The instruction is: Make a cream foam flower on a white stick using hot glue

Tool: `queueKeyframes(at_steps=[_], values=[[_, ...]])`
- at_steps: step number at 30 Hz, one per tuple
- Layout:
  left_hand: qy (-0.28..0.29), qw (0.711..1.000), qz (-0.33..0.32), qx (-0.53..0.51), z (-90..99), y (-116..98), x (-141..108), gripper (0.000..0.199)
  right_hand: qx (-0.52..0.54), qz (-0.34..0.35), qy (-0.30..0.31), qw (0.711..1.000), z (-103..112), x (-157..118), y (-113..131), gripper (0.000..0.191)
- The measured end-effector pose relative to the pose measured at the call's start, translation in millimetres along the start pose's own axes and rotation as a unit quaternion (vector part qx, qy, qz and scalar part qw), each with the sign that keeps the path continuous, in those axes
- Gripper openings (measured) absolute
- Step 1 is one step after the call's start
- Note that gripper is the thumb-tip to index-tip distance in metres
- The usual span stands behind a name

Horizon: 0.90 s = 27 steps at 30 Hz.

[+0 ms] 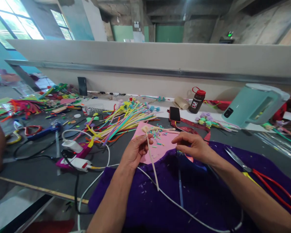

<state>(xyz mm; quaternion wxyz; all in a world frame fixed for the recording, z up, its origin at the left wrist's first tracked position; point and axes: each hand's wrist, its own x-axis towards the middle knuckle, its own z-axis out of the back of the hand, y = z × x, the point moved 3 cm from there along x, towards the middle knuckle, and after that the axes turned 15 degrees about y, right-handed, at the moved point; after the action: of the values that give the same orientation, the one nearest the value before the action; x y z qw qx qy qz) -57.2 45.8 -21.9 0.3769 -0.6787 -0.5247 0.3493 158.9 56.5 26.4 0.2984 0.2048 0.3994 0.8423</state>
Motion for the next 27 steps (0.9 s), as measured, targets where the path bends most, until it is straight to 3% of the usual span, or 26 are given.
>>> queueKeyframes(at_steps=[6, 10, 16, 22, 27], values=[[-0.015, 1.0, -0.015, -0.009, 5.8, -3, 1, 0.025, -0.036, -0.013, 0.033, 0.999, 1, -5, -6, 0.019], [-0.026, 0.999, -0.014, -0.014, 4.5, -4, -1, 0.026, -0.057, -0.019, 0.019, 0.998, 0, -5, -7, 0.022], [0.006, 1.0, -0.008, -0.009, -4.1, -3, -3, 0.027, -0.064, -0.014, 0.004, 0.998, -1, 17, -19, 0.021], [0.03, 0.999, -0.029, -0.018, -7.7, -8, -8, 0.025, -0.169, -0.064, 0.052, 0.982, -1, 43, -36, 0.022], [0.044, 0.998, -0.037, -0.018, -8.6, -10, -10, 0.024, -0.258, -0.062, 0.136, 0.955, -19, 60, -33, 0.028]])
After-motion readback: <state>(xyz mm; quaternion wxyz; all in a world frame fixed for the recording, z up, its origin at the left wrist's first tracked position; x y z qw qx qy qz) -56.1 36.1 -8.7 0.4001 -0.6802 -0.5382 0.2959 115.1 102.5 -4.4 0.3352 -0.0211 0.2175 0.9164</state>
